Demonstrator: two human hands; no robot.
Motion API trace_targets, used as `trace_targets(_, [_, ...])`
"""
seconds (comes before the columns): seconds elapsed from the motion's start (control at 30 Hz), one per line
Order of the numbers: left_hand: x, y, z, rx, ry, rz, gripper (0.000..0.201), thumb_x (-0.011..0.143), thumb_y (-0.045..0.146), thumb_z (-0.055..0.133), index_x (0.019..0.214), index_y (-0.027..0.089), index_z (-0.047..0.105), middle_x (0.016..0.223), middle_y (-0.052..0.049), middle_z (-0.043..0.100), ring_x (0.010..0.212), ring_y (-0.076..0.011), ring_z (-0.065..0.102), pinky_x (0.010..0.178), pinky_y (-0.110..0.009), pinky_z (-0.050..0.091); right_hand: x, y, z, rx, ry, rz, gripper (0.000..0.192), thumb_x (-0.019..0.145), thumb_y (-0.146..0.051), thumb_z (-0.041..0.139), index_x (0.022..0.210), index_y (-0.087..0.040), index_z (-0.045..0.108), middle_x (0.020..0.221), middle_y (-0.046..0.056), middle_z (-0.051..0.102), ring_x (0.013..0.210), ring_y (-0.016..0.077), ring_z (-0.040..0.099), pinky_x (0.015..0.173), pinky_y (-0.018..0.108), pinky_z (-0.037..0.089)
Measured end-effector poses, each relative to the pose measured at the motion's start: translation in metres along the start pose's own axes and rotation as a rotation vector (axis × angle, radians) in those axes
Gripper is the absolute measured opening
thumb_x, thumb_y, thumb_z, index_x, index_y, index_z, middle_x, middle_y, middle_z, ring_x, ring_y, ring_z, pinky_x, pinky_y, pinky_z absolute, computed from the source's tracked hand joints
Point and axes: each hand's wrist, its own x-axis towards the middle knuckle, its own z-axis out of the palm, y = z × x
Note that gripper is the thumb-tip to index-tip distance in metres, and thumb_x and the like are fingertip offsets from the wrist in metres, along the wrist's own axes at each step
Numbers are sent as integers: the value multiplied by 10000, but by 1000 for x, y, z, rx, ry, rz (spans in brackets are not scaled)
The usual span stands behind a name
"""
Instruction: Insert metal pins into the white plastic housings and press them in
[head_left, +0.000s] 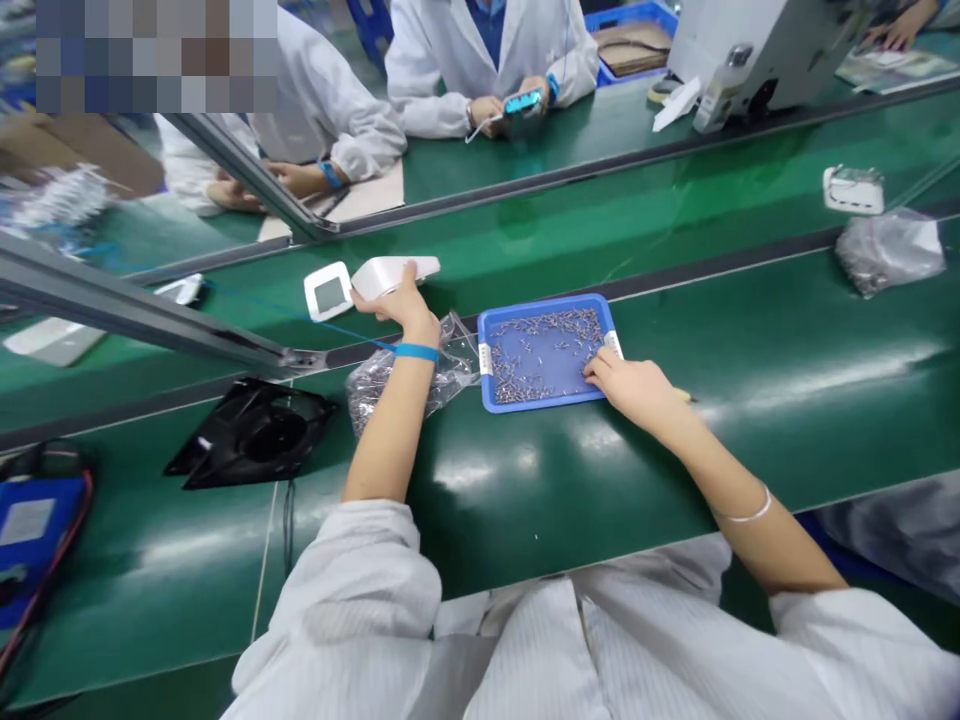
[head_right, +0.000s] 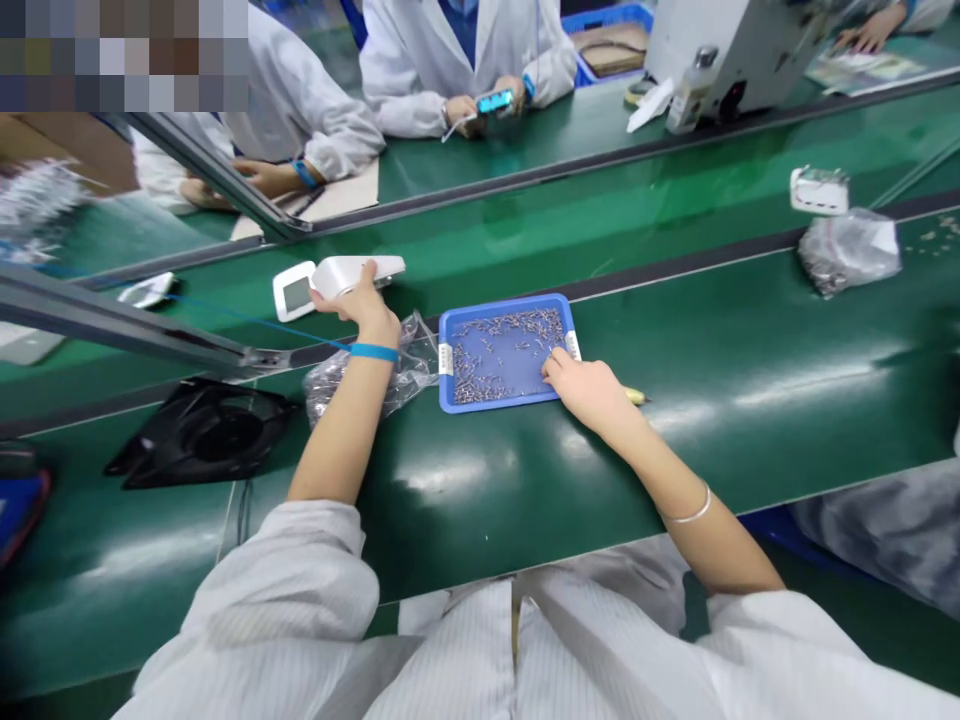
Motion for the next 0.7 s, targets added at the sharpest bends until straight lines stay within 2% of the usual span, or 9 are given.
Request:
trace_targets(0.1, [8, -17, -5, -67, 81, -228, 370, 998, 316, 579, 1312, 127, 529, 1307, -122, 561, 1094, -190, 611, 939, -435, 523, 0, -4, -1, -33, -23, -14, 321, 1056, -290, 289, 1129, -159, 572, 1161, 117, 629, 838, 189, 684, 525, 299, 262])
trace_targets(0.2, [-8, -10, -13, -120, 161, -385, 386, 1017, 325, 526, 1344, 121, 505, 1354, -137, 523, 1178, -219, 579, 977, -474, 511, 0, -6, -1, -67, 1, -25, 291, 1052, -294, 300, 1108, -169, 557, 1119, 104, 636, 774, 186, 686, 507, 294, 259])
trace_targets(0.3, [-49, 32, -17, -145, 258, -476, 417, 1067, 215, 253, 1454, 76, 324, 1549, -217, 219, 1471, -262, 282, 1090, -548, 358, 1, -4, 4, -79, 34, -24, 287, 1049, -277, 293, 1059, -168, 559, 1029, 83, 652, 705, 189, 685, 498, 303, 276])
trace_targets(0.37, [-91, 75, -15, -142, 334, -494, 542, 1039, 351, 336, 1517, 142, 191, 1609, -220, 5, 1549, -300, 51, 1174, -580, 312, 1, 0, 10, -70, 61, -30, 281, 1045, -262, 302, 1023, -165, 564, 992, 77, 663, 690, 188, 688, 496, 307, 299])
trace_targets(0.43, [-136, 118, -10, -177, 271, -333, 675, 977, 445, 462, 1512, 154, 170, 1609, -216, -31, 1555, -297, -17, 1229, -561, 266, 0, 5, 18, -66, 119, -46, 254, 1039, -257, 335, 1009, -166, 571, 980, 72, 678, 653, 178, 685, 480, 305, 314])
trace_targets(0.5, [-173, 150, -4, -357, 205, -142, 593, 956, 432, 511, 1445, 179, 292, 1602, -204, 8, 1551, -308, 9, 1247, -568, 227, -2, 8, 26, -87, 241, -71, 221, 1029, -260, 381, 998, -167, 579, 936, 56, 693, 578, 162, 665, 443, 299, 305])
trace_targets(0.57, [-194, 167, 2, -642, 115, -73, 501, 962, 423, 535, 1382, 198, 382, 1573, -201, 133, 1531, -326, 109, 1233, -599, 231, -7, 8, 31, -119, 433, -132, 183, 1015, -239, 421, 986, -173, 589, 895, 27, 708, 525, 138, 644, 409, 288, 293])
trace_targets(0.63, [-199, 171, 5, -863, 62, -71, 452, 980, 436, 538, 1347, 192, 436, 1478, -195, 331, 1442, -304, 337, 1173, -564, 361, -13, 2, 32, -138, 633, -233, 150, 995, -175, 451, 1010, -180, 601, 920, -4, 728, 532, 106, 644, 409, 269, 313])
trace_targets(0.7, [-193, 170, 7, -962, 37, -68, 426, 987, 453, 546, 1298, 164, 501, 1317, -165, 504, 1224, -229, 569, 1039, -424, 518, -20, -6, 32, -129, 760, -325, 157, 971, -131, 497, 1066, -181, 611, 965, -23, 744, 591, 87, 668, 461, 245, 372])
